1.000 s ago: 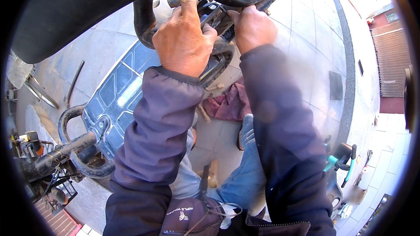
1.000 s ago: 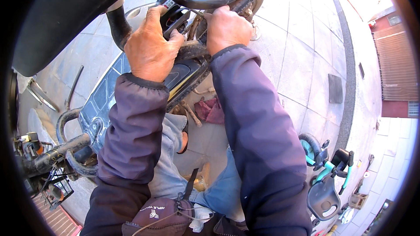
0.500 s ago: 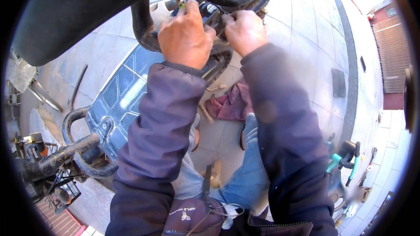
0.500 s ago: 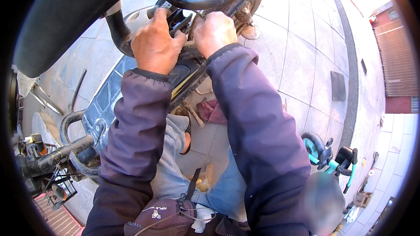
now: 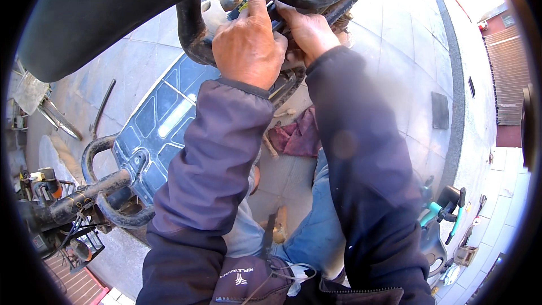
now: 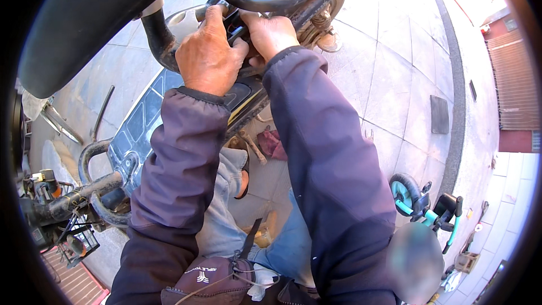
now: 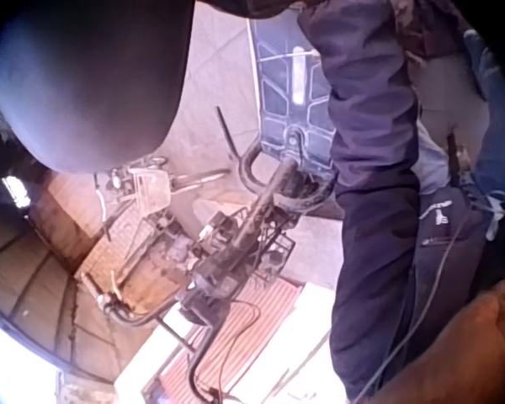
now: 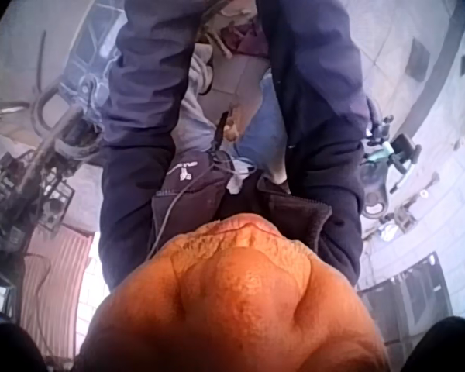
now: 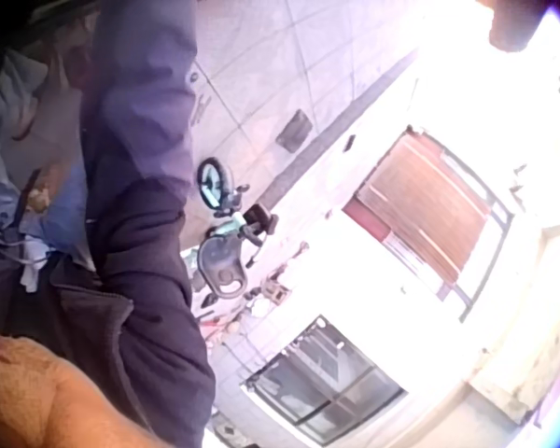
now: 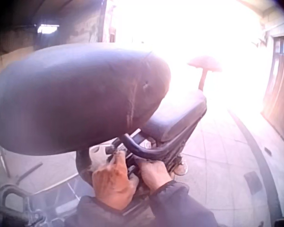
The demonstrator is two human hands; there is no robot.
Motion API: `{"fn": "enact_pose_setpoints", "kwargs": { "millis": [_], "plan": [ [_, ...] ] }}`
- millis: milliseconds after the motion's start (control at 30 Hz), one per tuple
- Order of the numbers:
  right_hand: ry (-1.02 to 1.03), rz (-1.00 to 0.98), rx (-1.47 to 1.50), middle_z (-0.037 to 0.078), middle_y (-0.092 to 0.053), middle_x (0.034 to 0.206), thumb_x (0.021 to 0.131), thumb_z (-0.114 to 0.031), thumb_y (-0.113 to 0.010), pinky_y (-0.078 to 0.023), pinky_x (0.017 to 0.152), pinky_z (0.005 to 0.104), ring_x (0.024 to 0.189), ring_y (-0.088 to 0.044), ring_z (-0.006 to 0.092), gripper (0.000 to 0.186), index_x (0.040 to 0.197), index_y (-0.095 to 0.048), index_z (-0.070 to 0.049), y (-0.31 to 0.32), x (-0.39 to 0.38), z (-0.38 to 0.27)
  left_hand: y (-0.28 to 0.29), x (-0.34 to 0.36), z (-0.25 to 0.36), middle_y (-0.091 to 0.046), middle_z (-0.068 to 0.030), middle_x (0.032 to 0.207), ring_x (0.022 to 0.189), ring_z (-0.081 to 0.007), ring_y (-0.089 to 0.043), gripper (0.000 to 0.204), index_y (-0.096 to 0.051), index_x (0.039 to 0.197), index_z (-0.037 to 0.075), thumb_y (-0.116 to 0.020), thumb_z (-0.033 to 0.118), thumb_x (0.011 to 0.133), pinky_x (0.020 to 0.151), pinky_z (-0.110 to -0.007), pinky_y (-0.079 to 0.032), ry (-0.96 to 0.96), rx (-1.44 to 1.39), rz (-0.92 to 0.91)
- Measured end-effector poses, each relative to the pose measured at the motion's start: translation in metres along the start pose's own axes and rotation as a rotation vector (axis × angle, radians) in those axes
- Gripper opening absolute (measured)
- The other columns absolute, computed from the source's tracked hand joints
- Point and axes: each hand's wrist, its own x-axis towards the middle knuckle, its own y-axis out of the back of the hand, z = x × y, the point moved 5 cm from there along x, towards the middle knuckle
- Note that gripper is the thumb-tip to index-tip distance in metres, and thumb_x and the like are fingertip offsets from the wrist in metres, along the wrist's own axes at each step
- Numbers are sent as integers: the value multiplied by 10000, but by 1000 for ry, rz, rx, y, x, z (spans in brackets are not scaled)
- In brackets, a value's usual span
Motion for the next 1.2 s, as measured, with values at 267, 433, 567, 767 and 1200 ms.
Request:
{"fn": "enact_pose_setpoints", "kwargs": {
  "millis": [267, 433, 567, 767, 1200],
  "plan": [
    [119, 26, 85, 103, -627, 797, 887, -229, -540, -482, 453, 347, 577, -596, 197, 281, 1008, -597, 19, -14, 30, 8, -3, 1, -3, -667, -174, 873, 825, -372, -648, 425, -489, 1085, 82, -657, 202, 714, 743, -461, -491, 38, 18, -11],
    [-13, 55, 123, 82, -626, 882, 923, -178, -513, -524, 560, 340, 712, -619, 177, 244, 1103, -563, -22, -15, 29, 12, -6, 2, -2, -667, -180, 880, 826, -378, -646, 405, -479, 1059, 83, -651, 209, 715, 743, -464, -490, 74, 41, -51],
    [-54, -36, 122, 86, -634, 901, 921, -207, -549, -552, 581, 339, 735, -634, 180, 265, 1099, -562, -12, -12, 6, 0, -4, 2, -3, -668, -185, 896, 836, -378, -649, 441, -466, 1103, 87, -647, 217, 722, 757, -461, -492, 94, 29, -82],
    [-69, -365, 233, 82, -662, 822, 909, -202, -601, -552, 530, 243, 650, -664, 160, 247, 1070, -584, -15, 10, -6, -5, -4, 3, 0, -667, -175, 902, 844, -361, -651, 459, -456, 1119, 78, -659, 210, 730, 761, -445, -497, 88, -19, -38],
    [-94, -342, 484, 112, -634, 951, 894, -89, -595, -580, 762, 315, 865, -650, 178, 157, 1008, -586, 18, -2, -3, 11, -4, 2, -1, -667, -140, 954, 883, -346, -639, 320, -614, 1041, 79, -671, 212, 756, 766, -430, -492, 19, 40, -24]
  ]
}}
